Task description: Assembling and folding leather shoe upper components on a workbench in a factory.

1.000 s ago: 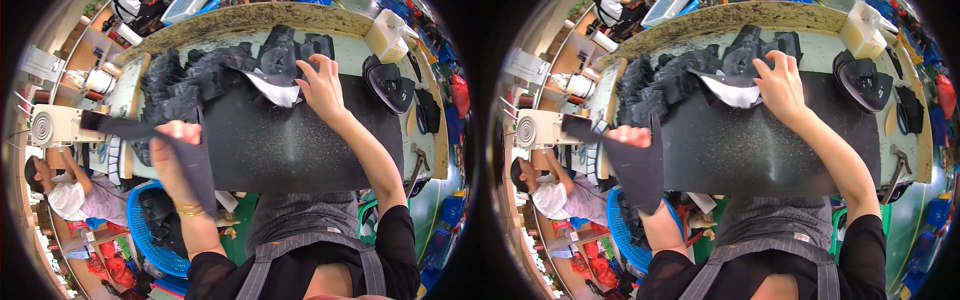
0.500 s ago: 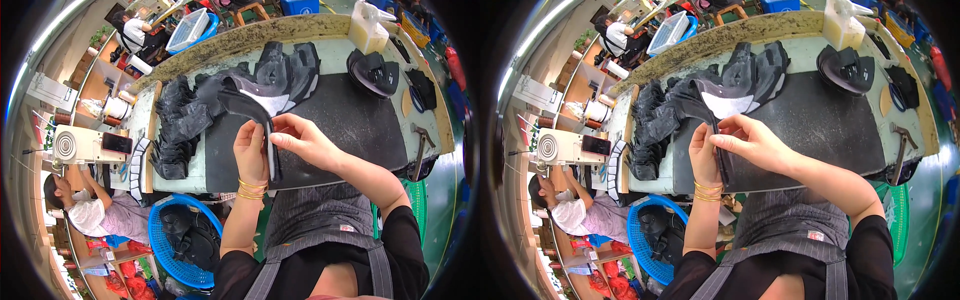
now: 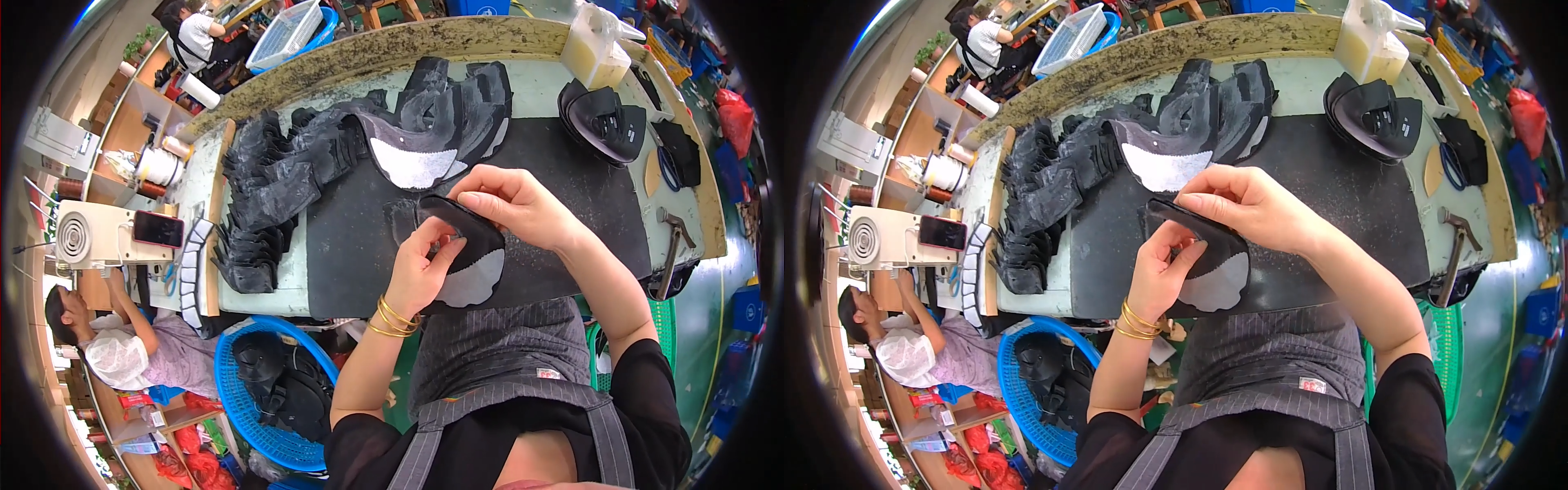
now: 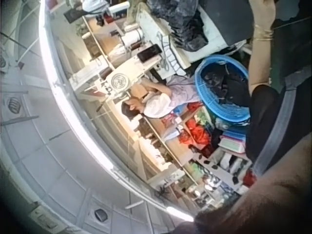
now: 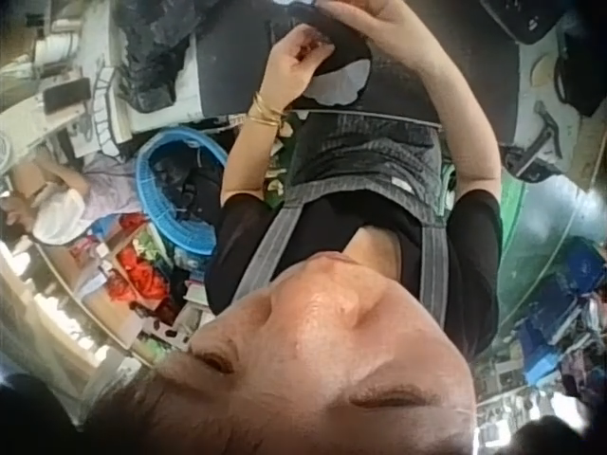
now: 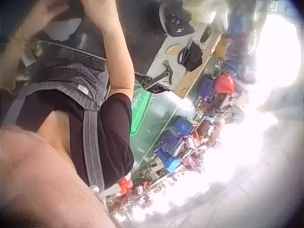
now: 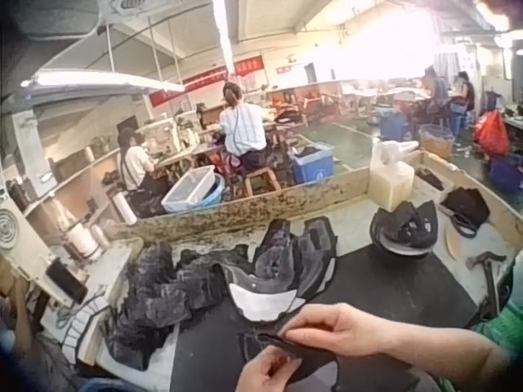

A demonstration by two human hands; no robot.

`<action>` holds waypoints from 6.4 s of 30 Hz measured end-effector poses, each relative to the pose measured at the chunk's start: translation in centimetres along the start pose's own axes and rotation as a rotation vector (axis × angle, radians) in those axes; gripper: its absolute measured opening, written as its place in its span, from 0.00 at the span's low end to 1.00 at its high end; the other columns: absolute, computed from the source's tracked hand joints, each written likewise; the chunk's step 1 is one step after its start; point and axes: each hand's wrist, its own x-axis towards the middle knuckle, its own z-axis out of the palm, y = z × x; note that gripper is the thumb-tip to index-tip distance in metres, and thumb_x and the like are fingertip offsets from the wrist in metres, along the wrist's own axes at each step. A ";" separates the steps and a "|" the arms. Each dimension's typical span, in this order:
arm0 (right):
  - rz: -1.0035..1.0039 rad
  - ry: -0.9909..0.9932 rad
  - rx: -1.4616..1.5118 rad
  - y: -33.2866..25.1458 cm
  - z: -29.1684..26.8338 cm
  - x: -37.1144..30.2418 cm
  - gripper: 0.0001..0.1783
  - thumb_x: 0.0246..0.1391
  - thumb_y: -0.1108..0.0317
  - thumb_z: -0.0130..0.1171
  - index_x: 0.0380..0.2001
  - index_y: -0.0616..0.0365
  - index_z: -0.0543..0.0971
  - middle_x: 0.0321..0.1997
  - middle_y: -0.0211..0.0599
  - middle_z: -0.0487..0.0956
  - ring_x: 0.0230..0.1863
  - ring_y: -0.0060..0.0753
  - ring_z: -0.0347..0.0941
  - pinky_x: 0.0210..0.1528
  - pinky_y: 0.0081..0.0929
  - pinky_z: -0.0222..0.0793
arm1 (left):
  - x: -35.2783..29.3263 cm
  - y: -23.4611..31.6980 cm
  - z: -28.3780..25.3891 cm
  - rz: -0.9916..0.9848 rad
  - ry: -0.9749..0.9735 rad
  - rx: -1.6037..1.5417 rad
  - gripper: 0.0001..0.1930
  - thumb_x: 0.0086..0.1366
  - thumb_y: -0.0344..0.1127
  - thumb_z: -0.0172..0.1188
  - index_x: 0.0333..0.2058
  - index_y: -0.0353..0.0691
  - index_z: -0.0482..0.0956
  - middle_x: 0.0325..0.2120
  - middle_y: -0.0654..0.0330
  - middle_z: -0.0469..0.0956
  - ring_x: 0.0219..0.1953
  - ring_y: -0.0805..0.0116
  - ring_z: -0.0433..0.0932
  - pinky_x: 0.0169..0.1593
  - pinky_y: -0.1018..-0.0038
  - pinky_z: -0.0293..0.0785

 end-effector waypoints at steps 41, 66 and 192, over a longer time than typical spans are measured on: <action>0.294 -0.014 0.941 -0.2 -1.6 -10.1 0.31 0.57 0.71 0.65 0.63 0.67 0.70 0.59 0.46 0.78 0.58 0.31 0.75 0.62 0.35 0.71 | 3.4 3.2 7.1 0.735 0.579 0.597 0.08 0.62 0.25 0.68 0.39 0.35 0.80 0.29 0.59 0.81 0.23 0.74 0.76 0.28 0.77 0.74; 0.216 0.484 -0.187 6.4 -3.7 -12.7 0.23 0.69 0.49 0.53 0.32 0.60 0.78 0.27 0.28 0.79 0.31 0.20 0.74 0.33 0.23 0.72 | -1.7 8.0 3.0 0.722 -0.260 0.706 0.18 0.60 0.27 0.62 0.50 0.32 0.79 0.35 0.55 0.76 0.37 0.55 0.77 0.44 0.66 0.75; -0.611 -0.031 -1.477 6.5 -8.4 -12.9 0.24 0.32 0.70 0.60 0.39 0.70 0.82 0.44 0.49 0.80 0.42 0.44 0.80 0.40 0.31 0.82 | -5.1 -0.8 14.8 0.481 -0.047 1.105 0.17 0.53 0.31 0.58 0.41 0.35 0.85 0.45 0.58 0.82 0.46 0.67 0.79 0.43 0.76 0.79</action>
